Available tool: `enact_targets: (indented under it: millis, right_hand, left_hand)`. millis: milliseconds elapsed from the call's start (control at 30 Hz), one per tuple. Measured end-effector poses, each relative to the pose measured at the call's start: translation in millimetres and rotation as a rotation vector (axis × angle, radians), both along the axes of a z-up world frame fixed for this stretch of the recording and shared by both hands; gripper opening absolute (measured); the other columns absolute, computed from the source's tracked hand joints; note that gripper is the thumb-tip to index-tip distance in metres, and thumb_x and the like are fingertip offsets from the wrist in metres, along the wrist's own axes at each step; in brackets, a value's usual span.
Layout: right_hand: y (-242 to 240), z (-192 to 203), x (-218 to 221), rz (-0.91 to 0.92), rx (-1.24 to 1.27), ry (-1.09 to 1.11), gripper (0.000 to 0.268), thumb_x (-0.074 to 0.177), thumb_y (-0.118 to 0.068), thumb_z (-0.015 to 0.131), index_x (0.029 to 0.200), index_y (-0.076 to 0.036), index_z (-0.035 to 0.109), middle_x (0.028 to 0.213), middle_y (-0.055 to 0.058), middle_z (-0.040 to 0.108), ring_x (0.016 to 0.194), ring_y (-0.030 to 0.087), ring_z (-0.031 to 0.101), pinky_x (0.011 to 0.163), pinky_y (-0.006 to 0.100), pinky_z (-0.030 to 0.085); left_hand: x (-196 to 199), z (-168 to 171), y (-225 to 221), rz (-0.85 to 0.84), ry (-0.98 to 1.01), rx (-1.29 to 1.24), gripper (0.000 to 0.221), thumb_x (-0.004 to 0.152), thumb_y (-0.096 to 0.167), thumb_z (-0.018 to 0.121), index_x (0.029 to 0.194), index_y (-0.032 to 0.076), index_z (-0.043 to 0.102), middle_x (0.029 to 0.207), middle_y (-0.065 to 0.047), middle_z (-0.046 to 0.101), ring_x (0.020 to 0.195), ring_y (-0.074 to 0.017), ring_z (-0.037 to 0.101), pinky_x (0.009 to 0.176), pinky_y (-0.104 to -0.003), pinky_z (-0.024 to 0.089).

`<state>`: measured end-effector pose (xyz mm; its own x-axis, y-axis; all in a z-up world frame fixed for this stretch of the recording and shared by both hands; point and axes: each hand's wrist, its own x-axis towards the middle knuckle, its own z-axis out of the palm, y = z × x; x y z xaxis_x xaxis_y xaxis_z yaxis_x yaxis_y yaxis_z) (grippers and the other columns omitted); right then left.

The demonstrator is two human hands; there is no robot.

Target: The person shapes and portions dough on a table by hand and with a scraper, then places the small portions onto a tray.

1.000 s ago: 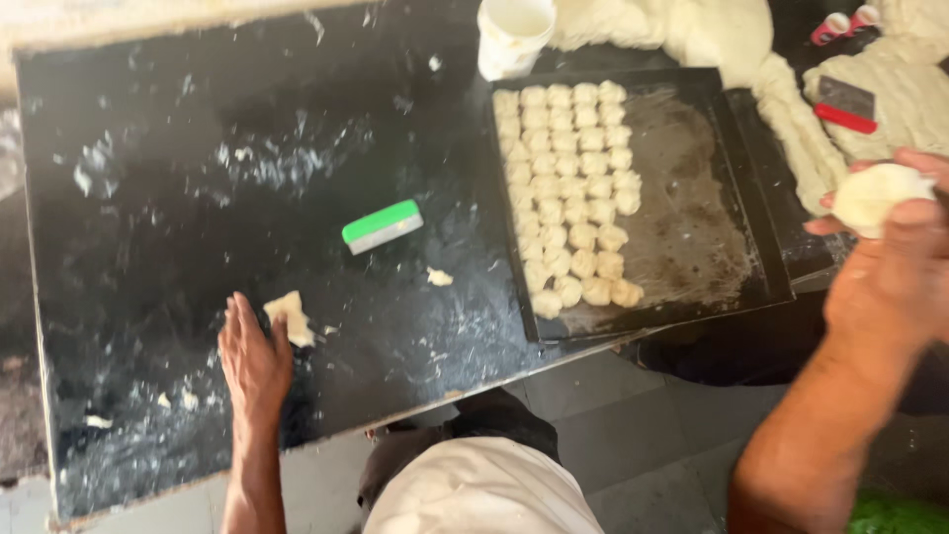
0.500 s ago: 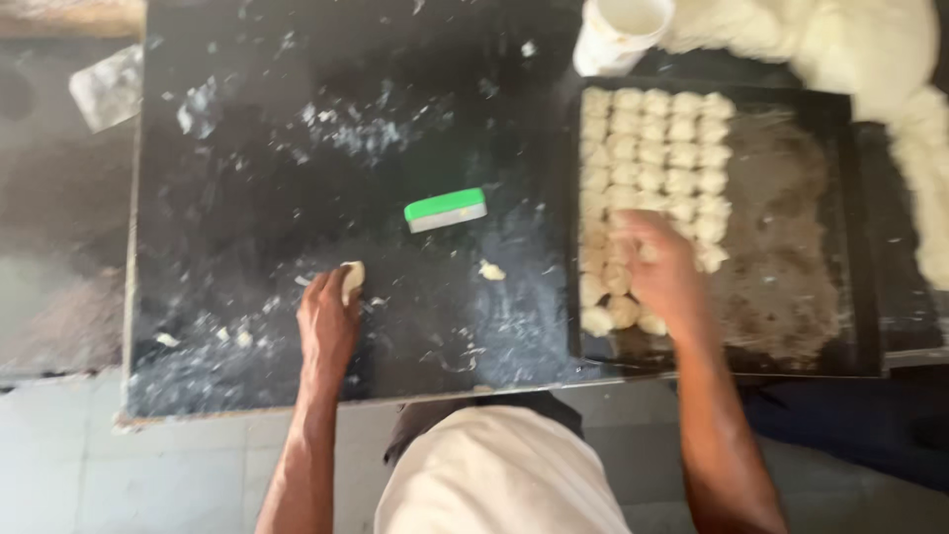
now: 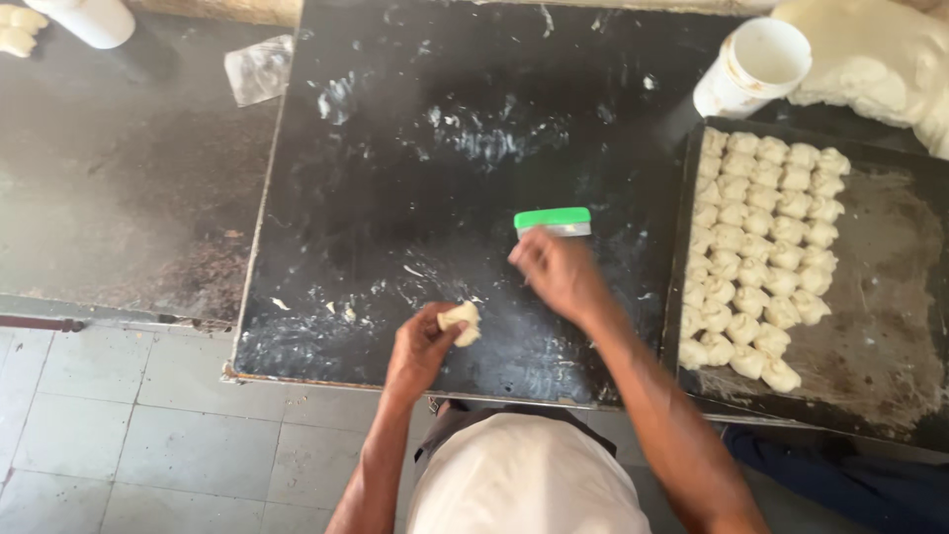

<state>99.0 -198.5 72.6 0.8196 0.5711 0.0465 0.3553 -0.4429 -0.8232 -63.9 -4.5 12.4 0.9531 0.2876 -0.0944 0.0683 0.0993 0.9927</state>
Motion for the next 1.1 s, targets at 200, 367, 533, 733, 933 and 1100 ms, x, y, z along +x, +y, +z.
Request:
enact_targets:
  millis: [200,367,533,733,933,1100]
  right_hand:
    - [4,-36,62,-0.077,-0.412,-0.538,0.058,0.082,-0.048,0.079,0.122,-0.009,0.065,0.124,0.016,0.057,0.121,0.035,0.051,0.101,0.053,0.042]
    - [-24,-99,-36,-0.277,-0.364,-0.561,0.055,0.090,-0.039,0.076,0.128,-0.002,0.061,0.132,0.023,0.056,0.128,0.043,0.050,0.108,0.057,0.042]
    - [-57,-75,-86,-0.297,-0.182,-0.401,0.064,0.091,-0.031,0.073,0.145,-0.002,0.055,0.150,0.023,0.050,0.137,0.042,0.047,0.111,0.057,0.038]
    - [-135,14,-34,-0.356,-0.253,-0.206,0.043,0.096,-0.033,0.069,0.136,-0.018,0.062,0.149,0.005,0.058,0.130,0.025,0.063,0.106,0.039,0.054]
    - [-265,105,62,0.348,1.302,0.615,0.087,0.100,-0.050,0.069,0.165,-0.027,0.015,0.166,0.030,0.028,0.137,0.056,0.053,0.112,0.065,0.044]
    - [-405,171,155,0.230,0.792,-0.017,0.087,0.096,-0.045,0.075,0.166,-0.017,0.032,0.156,0.032,0.047,0.135,0.045,0.056,0.111,0.062,0.047]
  left_hand:
    - [-24,16,96,0.054,-0.101,0.663,0.037,0.087,0.017,0.082,0.118,0.003,0.068,0.116,-0.017,0.068,0.097,-0.0247,0.069,0.077,-0.034,0.057]
    - [-39,2,135,0.171,0.096,0.772,0.042,0.093,0.023,0.074,0.132,0.012,0.062,0.096,-0.016,0.074,0.082,-0.0282,0.071,0.070,-0.041,0.056]
    - [-41,-18,139,0.155,0.076,0.940,0.029,0.096,0.024,0.073,0.122,0.011,0.073,0.093,-0.017,0.071,0.080,-0.0322,0.069,0.071,-0.042,0.053]
    - [-33,-66,154,-0.015,0.281,0.583,0.028,0.091,0.024,0.077,0.111,0.005,0.072,0.089,-0.014,0.073,0.085,-0.0305,0.074,0.072,-0.035,0.058]
    - [34,-49,121,0.011,0.166,1.163,0.039,0.081,0.023,0.076,0.118,0.011,0.075,0.110,-0.015,0.073,0.100,-0.0313,0.071,0.087,-0.039,0.055]
    - [118,41,-35,0.216,-0.027,1.379,0.053,0.072,0.026,0.082,0.120,0.009,0.069,0.122,-0.016,0.069,0.114,-0.0357,0.067,0.099,-0.046,0.055]
